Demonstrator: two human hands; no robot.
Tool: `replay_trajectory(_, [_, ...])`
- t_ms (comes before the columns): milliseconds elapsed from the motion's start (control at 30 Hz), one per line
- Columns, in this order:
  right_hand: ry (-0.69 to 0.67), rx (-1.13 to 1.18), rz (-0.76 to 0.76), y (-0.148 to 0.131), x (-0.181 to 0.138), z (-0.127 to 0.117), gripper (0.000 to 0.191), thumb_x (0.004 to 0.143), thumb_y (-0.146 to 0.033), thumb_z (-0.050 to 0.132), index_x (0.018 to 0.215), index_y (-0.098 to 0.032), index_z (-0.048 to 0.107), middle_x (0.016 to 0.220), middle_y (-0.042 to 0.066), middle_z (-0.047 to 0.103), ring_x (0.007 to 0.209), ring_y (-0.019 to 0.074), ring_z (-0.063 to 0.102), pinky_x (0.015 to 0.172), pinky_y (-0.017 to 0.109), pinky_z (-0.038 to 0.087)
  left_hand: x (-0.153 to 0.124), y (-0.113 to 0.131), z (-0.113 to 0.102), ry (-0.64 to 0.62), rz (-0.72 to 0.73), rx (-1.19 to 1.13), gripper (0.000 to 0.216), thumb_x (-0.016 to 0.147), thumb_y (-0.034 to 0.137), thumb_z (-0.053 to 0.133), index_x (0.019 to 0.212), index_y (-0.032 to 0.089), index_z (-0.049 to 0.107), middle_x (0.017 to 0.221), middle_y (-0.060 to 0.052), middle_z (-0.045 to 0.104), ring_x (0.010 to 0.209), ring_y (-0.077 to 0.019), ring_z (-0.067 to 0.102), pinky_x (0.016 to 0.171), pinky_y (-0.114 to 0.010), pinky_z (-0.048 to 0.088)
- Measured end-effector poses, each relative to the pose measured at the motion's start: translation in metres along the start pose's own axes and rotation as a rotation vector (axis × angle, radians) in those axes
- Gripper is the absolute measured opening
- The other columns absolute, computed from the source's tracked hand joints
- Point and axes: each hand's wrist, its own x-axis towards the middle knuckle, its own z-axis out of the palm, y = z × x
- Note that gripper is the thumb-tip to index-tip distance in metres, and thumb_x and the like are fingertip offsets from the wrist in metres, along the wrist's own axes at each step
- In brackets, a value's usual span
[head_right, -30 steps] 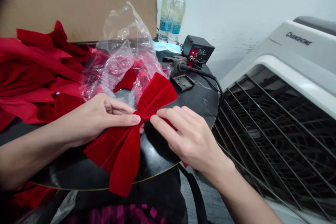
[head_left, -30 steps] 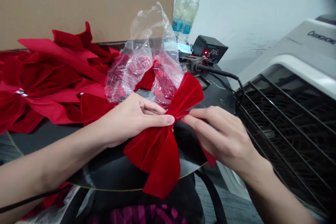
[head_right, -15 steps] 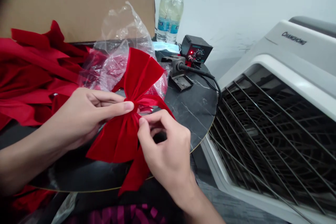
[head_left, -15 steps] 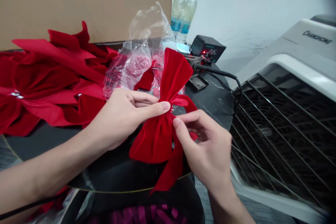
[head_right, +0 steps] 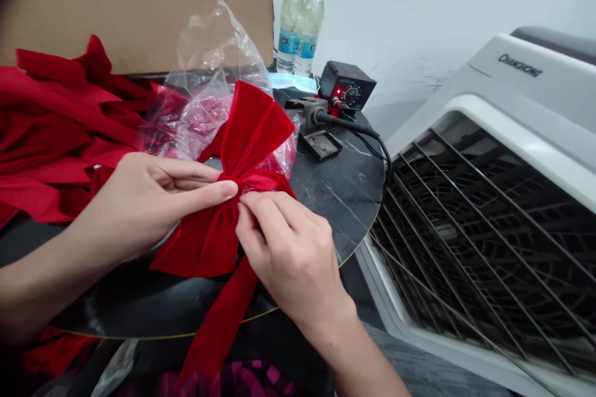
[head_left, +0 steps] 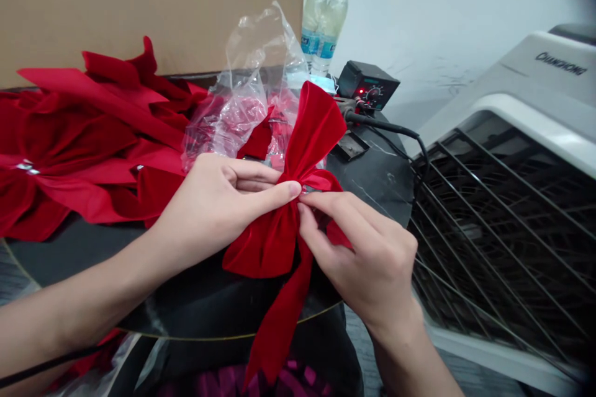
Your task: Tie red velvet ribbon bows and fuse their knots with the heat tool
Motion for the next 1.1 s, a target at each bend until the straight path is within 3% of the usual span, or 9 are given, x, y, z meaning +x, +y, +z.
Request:
replay_trajectory(200, [0.091,0.368,0.441,-0.014,-0.008,0.013,0.007,0.094,-0.017,0.065,0.091,-0.02,0.07,0.075,-0.001,0.073,0.059,0.0105,0.068,0.058,0.021,0.059,-0.007,0.004,0.009,0.1,0.024,-0.044,0.021,0.073,0.034,0.09,0.087,0.02,0.084,0.087,-0.002,0.083,0.082,-0.0232,0.079,0.073,-0.025,0.065])
replay_trajectory(367, [-0.03,0.875,0.72,-0.004,-0.012,0.015,0.013,0.089,-0.027,0.072,0.096,-0.016,0.071,0.077,0.003,0.074,0.066,0.0126,0.071,0.057,0.019,0.058,-0.003,0.005,0.009,0.053,-0.021,-0.108,0.02,0.072,0.034,0.09,0.085,0.021,0.084,0.084,-0.001,0.083,0.082,-0.0226,0.079,0.071,-0.023,0.064])
replay_trajectory(467, [-0.291,0.921,0.712,0.001,-0.022,0.004,0.015,0.086,-0.019,0.071,0.101,-0.016,0.069,0.084,0.003,0.073,0.069,0.0112,0.067,0.061,0.02,0.056,0.003,0.005,0.005,0.082,-0.041,-0.195,0.02,0.073,0.033,0.09,0.087,0.02,0.084,0.087,-0.002,0.084,0.084,-0.023,0.079,0.071,-0.022,0.063])
replay_trajectory(600, [-0.845,0.752,0.691,-0.007,-0.046,-0.031,0.014,0.087,-0.01,0.061,0.089,-0.022,0.068,0.062,-0.006,0.064,0.051,0.0075,0.059,0.046,0.015,0.042,0.008,0.008,-0.001,0.08,-0.076,-0.228,0.022,0.072,0.036,0.089,0.086,0.02,0.084,0.082,-0.002,0.083,0.081,-0.0237,0.079,0.071,-0.025,0.064])
replay_trajectory(700, [-1.08,0.548,0.426,-0.008,-0.052,-0.064,0.018,0.075,-0.01,0.076,0.068,-0.025,0.068,0.059,-0.007,0.068,0.043,0.008,0.057,0.034,0.017,0.027,0.009,0.009,-0.005,0.043,-0.077,-0.234,0.022,0.071,0.04,0.09,0.083,0.022,0.085,0.078,-0.001,0.082,0.077,-0.0225,0.079,0.07,-0.025,0.064])
replay_trajectory(767, [-1.003,0.533,0.271,-0.001,-0.042,-0.079,0.017,0.077,-0.014,0.081,0.071,-0.028,0.072,0.059,-0.008,0.069,0.042,0.0081,0.058,0.035,0.016,0.034,0.01,0.008,-0.008,0.007,-0.081,-0.228,0.021,0.071,0.039,0.09,0.083,0.023,0.085,0.078,-0.001,0.082,0.075,-0.0224,0.079,0.069,-0.025,0.064])
replay_trajectory(833, [-0.672,0.433,0.292,0.009,-0.026,-0.08,0.009,0.087,-0.021,0.076,0.09,-0.03,0.076,0.063,-0.007,0.072,0.047,0.0094,0.063,0.043,0.016,0.048,0.01,0.008,-0.009,-0.087,-0.099,-0.19,0.016,0.07,0.036,0.09,0.081,0.024,0.085,0.077,-0.001,0.082,0.073,-0.0225,0.079,0.067,-0.025,0.063])
replay_trajectory(933, [-0.195,0.198,0.367,0.022,-0.002,-0.061,0.025,0.086,-0.032,0.081,0.108,-0.025,0.073,0.095,0.001,0.079,0.08,0.0164,0.076,0.073,0.025,0.062,0.009,0.009,-0.009,-0.238,-0.104,-0.141,0.01,0.073,0.034,0.086,0.073,0.024,0.085,0.076,-0.001,0.082,0.07,-0.022,0.078,0.065,-0.024,0.063])
replay_trajectory(1100, [-0.404,0.29,0.314,0.027,0.011,-0.033,0.017,0.094,-0.017,0.066,0.105,-0.024,0.076,0.093,-0.002,0.081,0.079,0.0148,0.077,0.075,0.025,0.062,0.013,0.006,-0.013,-0.344,-0.068,-0.049,0.007,0.076,0.029,0.082,0.078,0.023,0.086,0.08,-0.002,0.083,0.076,-0.021,0.079,0.068,-0.021,0.06])
